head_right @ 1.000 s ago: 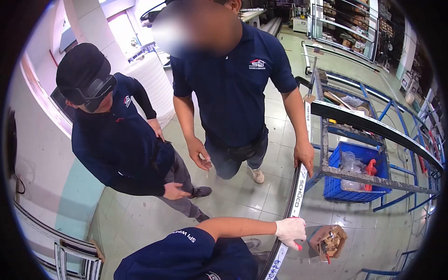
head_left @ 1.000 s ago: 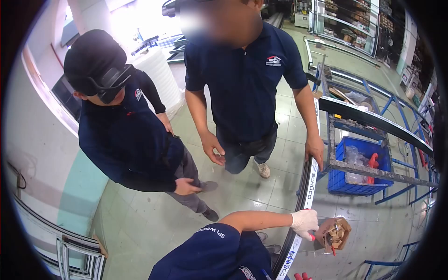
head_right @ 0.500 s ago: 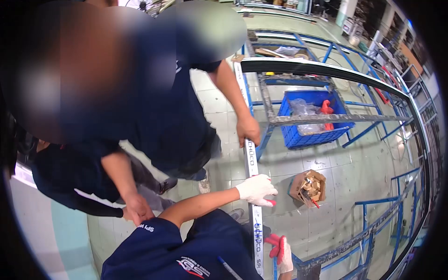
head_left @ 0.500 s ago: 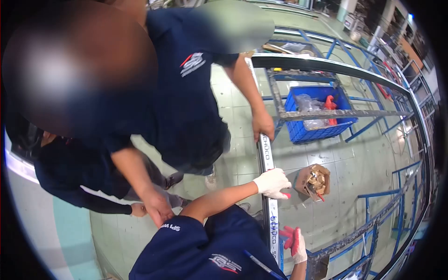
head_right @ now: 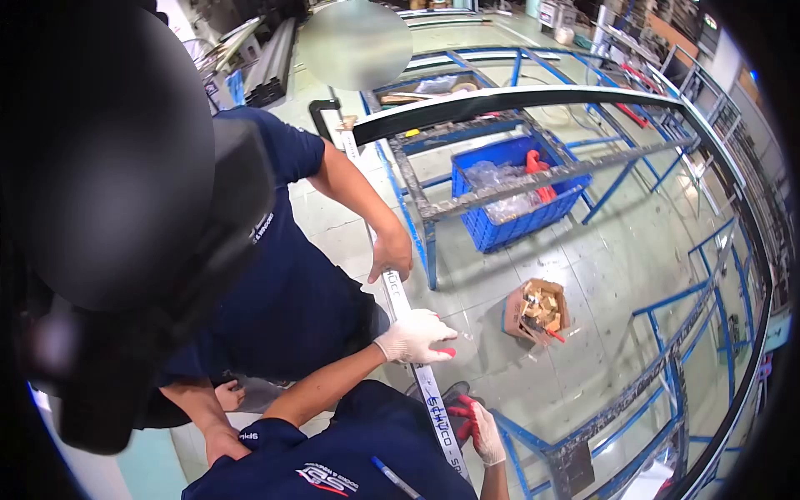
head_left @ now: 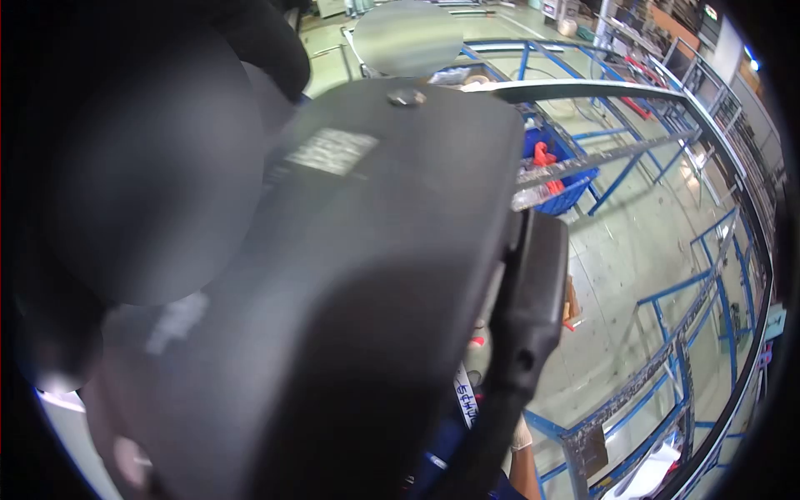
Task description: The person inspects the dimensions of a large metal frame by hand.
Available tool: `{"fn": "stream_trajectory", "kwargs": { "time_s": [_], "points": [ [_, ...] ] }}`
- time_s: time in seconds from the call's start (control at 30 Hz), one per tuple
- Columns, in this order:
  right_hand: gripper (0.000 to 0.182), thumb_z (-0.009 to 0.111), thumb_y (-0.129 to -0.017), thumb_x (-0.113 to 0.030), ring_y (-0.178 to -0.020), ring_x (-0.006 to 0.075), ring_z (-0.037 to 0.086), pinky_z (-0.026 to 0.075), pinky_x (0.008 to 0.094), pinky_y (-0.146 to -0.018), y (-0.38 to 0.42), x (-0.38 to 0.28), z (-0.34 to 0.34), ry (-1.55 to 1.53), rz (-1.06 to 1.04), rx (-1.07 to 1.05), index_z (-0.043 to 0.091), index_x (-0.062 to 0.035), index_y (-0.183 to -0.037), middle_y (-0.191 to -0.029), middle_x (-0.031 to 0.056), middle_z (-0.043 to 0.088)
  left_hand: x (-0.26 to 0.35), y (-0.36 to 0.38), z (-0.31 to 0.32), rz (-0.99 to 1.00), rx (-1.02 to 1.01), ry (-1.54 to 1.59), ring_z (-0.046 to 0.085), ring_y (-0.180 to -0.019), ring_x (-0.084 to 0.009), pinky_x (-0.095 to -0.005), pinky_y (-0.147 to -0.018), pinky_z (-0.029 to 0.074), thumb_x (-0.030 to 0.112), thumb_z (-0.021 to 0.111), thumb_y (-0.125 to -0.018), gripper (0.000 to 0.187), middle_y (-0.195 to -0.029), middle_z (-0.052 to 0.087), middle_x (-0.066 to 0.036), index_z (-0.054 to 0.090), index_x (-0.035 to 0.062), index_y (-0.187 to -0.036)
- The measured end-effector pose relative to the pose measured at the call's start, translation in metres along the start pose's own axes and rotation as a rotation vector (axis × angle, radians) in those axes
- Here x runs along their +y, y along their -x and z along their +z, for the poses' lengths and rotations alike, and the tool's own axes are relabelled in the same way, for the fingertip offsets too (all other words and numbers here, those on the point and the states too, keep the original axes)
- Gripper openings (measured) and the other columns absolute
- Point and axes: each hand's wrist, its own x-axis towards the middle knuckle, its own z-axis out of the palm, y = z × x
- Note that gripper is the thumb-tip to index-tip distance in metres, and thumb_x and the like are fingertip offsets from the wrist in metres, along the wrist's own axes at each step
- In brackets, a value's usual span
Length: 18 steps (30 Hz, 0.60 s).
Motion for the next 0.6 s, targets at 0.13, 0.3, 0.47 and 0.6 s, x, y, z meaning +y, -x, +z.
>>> {"fn": "stream_trajectory", "kwargs": {
  "time_s": [0.13, 0.3, 0.47, 0.6],
  "points": [
    [0.057, 0.044, -0.107, -0.044, -0.054, 0.0072, 0.053, 0.044, 0.0236, -0.051, -0.011, 0.036, 0.003, -0.119, 0.035, 0.002, 0.053, 0.0025, -0.139, -0.112, 0.0146, 0.073, 0.000, 0.001, 0.021, 0.015, 0.092, 0.051, 0.066, -0.090, -0.0304, -0.0406, -0.086, 0.052, 0.040, 0.069, -0.088, 0.038, -0.094, 0.073, -0.009, 0.073, 0.0112, -0.111],
    [0.053, 0.050, -0.106, -0.040, -0.067, 0.0121, 0.063, 0.052, 0.0253, -0.061, -0.006, 0.032, -0.001, -0.212, -0.019, 0.070, 0.052, 0.0017, -0.139, -0.108, 0.0137, 0.073, -0.018, 0.016, 0.071, 0.427, 0.090, -0.131, 0.065, -0.109, -0.0238, -0.0393, -0.095, 0.052, 0.034, 0.069, -0.088, 0.029, -0.109, 0.071, -0.004, 0.074, 0.0141, -0.109],
    [0.048, 0.052, -0.107, -0.035, -0.088, 0.0127, 0.065, 0.051, 0.0270, -0.082, 0.009, 0.036, 0.001, -0.282, -0.074, 0.176, 0.053, 0.0015, -0.139, -0.105, 0.0093, 0.072, 0.042, 0.072, 0.107, 0.236, 0.291, -0.233, 0.047, -0.137, -0.0307, -0.0514, -0.118, 0.025, 0.049, 0.067, -0.088, 0.058, -0.136, 0.060, -0.008, 0.061, 0.0172, -0.137],
    [0.052, 0.054, -0.105, -0.036, -0.092, 0.0151, 0.066, 0.052, 0.0303, -0.087, 0.037, 0.046, 0.005, -0.163, -0.051, 0.174, 0.054, 0.0056, -0.137, -0.105, 0.0123, 0.072, 0.054, 0.116, 0.145, 0.110, 0.170, -0.217, 0.028, -0.148, -0.0433, -0.0635, -0.120, 0.010, 0.049, 0.062, -0.091, 0.066, -0.149, 0.047, -0.015, 0.053, 0.0109, -0.144]
  ]
}}
